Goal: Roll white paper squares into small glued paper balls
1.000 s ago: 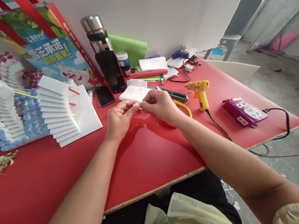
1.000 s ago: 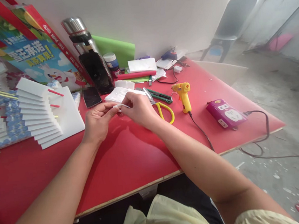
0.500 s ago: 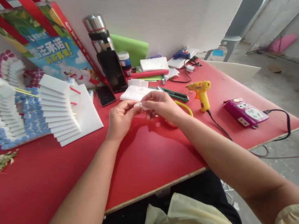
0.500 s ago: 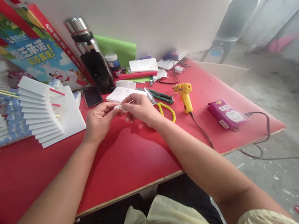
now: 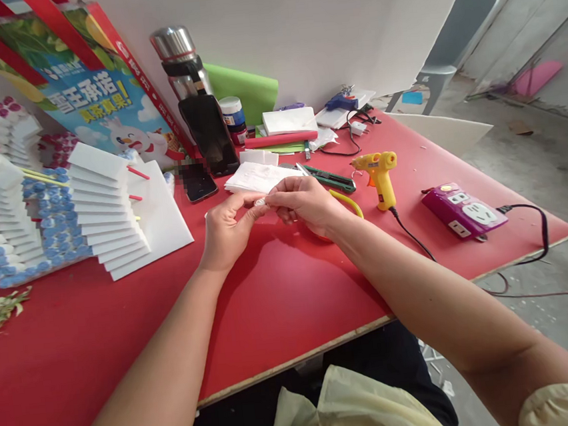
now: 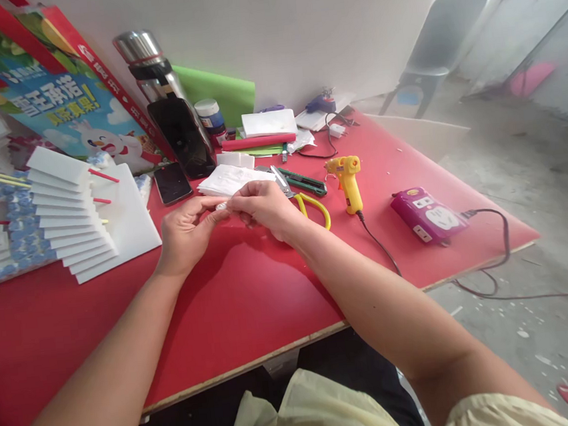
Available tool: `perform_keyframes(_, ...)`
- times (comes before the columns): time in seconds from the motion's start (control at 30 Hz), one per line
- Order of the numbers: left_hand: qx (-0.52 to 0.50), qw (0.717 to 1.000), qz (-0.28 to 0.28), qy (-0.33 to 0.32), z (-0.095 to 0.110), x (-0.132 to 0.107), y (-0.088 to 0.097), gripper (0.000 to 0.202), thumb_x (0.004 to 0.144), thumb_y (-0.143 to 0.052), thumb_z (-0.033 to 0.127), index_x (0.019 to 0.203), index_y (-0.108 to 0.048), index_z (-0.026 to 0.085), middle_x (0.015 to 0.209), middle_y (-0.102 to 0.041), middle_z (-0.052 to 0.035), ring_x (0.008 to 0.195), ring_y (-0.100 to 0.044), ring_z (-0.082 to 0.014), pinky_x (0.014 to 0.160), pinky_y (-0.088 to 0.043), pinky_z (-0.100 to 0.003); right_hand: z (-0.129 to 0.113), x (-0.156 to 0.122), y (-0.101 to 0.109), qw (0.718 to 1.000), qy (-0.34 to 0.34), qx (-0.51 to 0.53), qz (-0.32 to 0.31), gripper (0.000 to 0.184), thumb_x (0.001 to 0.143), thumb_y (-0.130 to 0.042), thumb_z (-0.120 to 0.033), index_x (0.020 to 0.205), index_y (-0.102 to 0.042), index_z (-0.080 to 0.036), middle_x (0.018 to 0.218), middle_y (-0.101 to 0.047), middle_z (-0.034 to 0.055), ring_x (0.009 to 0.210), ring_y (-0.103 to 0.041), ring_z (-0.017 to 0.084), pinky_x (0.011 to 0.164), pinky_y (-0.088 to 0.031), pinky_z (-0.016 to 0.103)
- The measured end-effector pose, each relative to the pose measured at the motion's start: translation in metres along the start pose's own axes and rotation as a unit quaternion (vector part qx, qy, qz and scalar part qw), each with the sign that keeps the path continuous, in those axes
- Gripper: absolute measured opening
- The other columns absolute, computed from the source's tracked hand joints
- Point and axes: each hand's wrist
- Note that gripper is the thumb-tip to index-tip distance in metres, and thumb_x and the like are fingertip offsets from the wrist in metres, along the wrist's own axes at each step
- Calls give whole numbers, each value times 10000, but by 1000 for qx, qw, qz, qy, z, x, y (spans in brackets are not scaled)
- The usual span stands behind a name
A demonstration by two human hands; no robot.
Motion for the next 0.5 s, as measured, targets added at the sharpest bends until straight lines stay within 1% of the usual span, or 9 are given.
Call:
perform_keyframes(0.03, -22, 1000, -3, 15, -1, 1, 0, 265, 834, -728, 420, 992, -776, 214, 871, -752, -41, 795, -679, -188, 799, -533, -292, 0, -1, 0, 998, 33, -52, 14, 136, 762, -686, -269, 742, -589, -177, 563, -548, -31, 470, -455, 84, 452, -352, 225)
perform_keyframes(0.1, -75, 996, -8, 42, -3, 2, -1, 289, 816, -748, 423, 990, -773, 193, 850, -747, -49, 753, -675, -181, 766, -546, -293, -1, -2, -1, 983, 93, -154, 40, 126, 785, -662, -287, 759, -599, -182, 577, -557, -26, 491, -469, 93, 460, -335, 228)
perform_keyframes(0.17, -120, 991, -3, 59, -4, 3, -1, 295, 798, -767, 415, 977, -769, 180, 848, -745, -54, 727, -670, -172, 751, -554, -295, -1, -2, -2, 965, 127, -221, 57, 135, 793, -659, -308, 779, -608, -183, 632, -587, -14, 539, -491, 99, 485, -339, 227)
perform_keyframes(0.23, -142, 987, 6, 69, -4, 4, -1, 298, 789, -776, 415, 967, -768, 175, 858, -747, -58, 719, -668, -166, 746, -560, -299, 0, -2, -1, 960, 128, -243, 61, 163, 791, -667, -337, 798, -613, -183, 667, -602, -9, 568, -500, 105, 502, -346, 230)
perform_keyframes(0.33, -142, 987, 3, 79, -2, 4, -2, 307, 780, -782, 419, 964, -770, 172, 859, -749, -66, 735, -673, -174, 753, -566, -310, 4, 1, 0, 961, 121, -238, 64, 175, 797, -657, -349, 808, -608, -181, 686, -611, -5, 580, -498, 110, 515, -353, 237)
perform_keyframes(0.43, -158, 984, -1, 88, -1, 3, -4, 304, 767, -794, 412, 949, -774, 169, 832, -745, -65, 729, -674, -178, 755, -567, -318, 6, 1, -1, 955, 149, -246, 71, 130, 811, -622, -309, 795, -593, -184, 697, -608, -8, 598, -484, 111, 540, -353, 241)
perform_keyframes(0.5, -184, 978, 8, 98, -1, 4, -5, 294, 751, -806, 402, 925, -773, 167, 819, -739, -62, 711, -668, -174, 750, -565, -323, 4, -2, -3, 943, 179, -270, 73, 99, 815, -600, -276, 780, -574, -188, 707, -606, -9, 611, -474, 112, 558, -348, 243)
Point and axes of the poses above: each hand's wrist, its own x-axis towards the middle knuckle, its own y-axis out of the back of the hand, z = x × y
